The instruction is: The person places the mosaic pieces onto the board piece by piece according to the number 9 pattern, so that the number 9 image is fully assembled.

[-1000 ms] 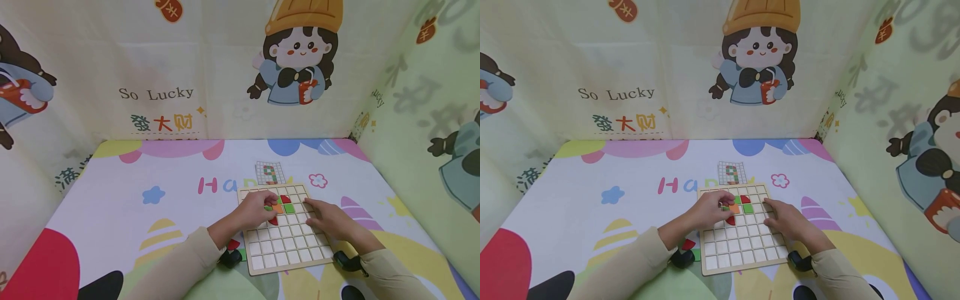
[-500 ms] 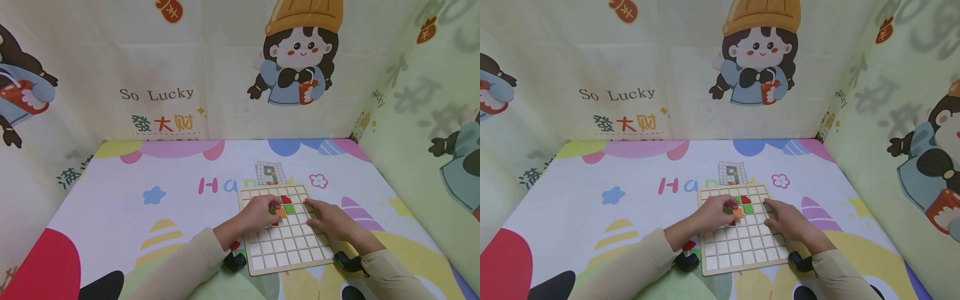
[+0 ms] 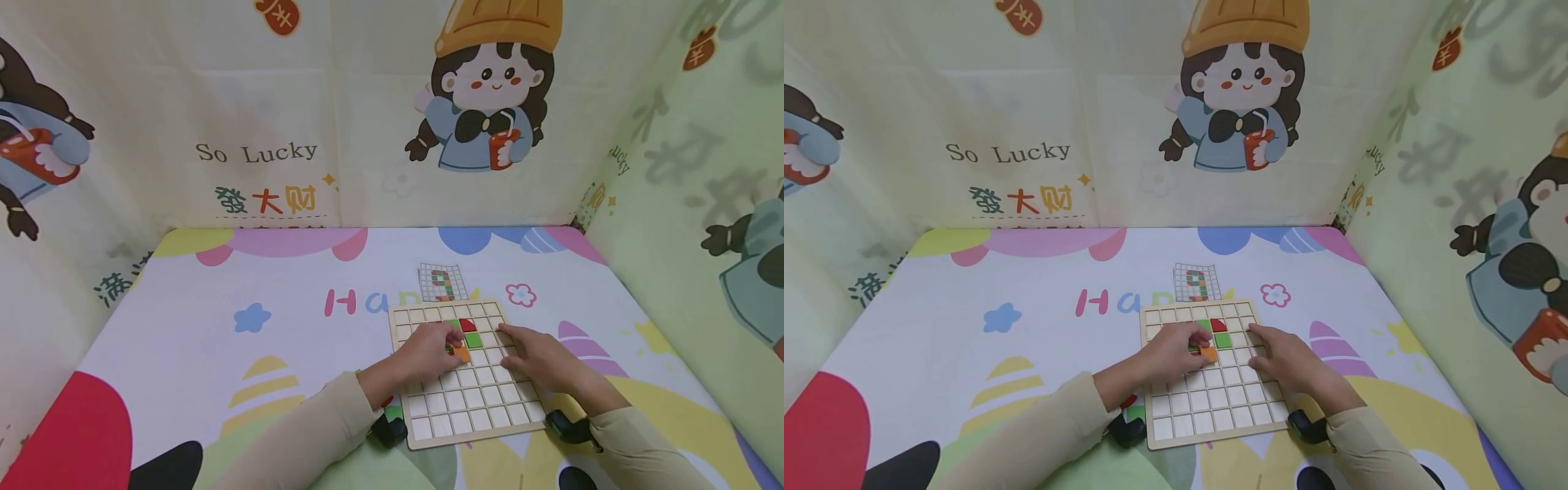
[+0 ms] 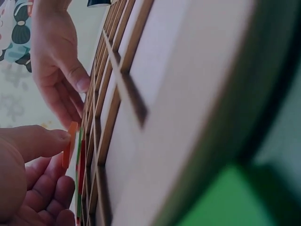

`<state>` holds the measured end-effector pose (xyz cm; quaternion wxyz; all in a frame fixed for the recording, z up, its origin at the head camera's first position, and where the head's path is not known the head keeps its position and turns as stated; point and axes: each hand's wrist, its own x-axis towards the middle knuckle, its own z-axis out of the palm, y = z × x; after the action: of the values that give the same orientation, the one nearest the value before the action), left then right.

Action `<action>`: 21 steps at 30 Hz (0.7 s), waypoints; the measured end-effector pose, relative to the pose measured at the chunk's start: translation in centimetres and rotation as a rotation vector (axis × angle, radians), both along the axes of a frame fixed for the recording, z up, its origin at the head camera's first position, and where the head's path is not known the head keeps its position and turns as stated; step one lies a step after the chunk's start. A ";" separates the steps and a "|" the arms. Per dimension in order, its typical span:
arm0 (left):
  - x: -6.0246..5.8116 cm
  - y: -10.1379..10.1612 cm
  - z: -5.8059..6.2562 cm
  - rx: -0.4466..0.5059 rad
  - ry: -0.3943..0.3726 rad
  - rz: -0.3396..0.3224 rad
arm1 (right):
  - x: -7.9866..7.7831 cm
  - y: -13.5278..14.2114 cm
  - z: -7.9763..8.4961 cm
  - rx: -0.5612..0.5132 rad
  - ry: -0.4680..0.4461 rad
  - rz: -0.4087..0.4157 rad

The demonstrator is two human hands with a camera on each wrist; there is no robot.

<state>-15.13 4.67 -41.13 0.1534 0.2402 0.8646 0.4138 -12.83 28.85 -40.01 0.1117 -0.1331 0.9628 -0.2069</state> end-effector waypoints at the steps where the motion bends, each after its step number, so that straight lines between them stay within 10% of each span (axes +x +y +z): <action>1: 0.0 0.0 -0.1 -0.008 0.007 -0.002 | 0.0 0.0 0.0 -0.001 0.001 0.000; 21: 0.0 0.3 -0.5 -0.129 0.155 -0.034 | -0.1 0.1 -0.1 -0.008 0.002 0.003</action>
<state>-15.08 4.93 -41.67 0.1081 0.2757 0.8946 0.3345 -12.93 28.98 -40.11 0.1105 -0.1354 0.9619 -0.2103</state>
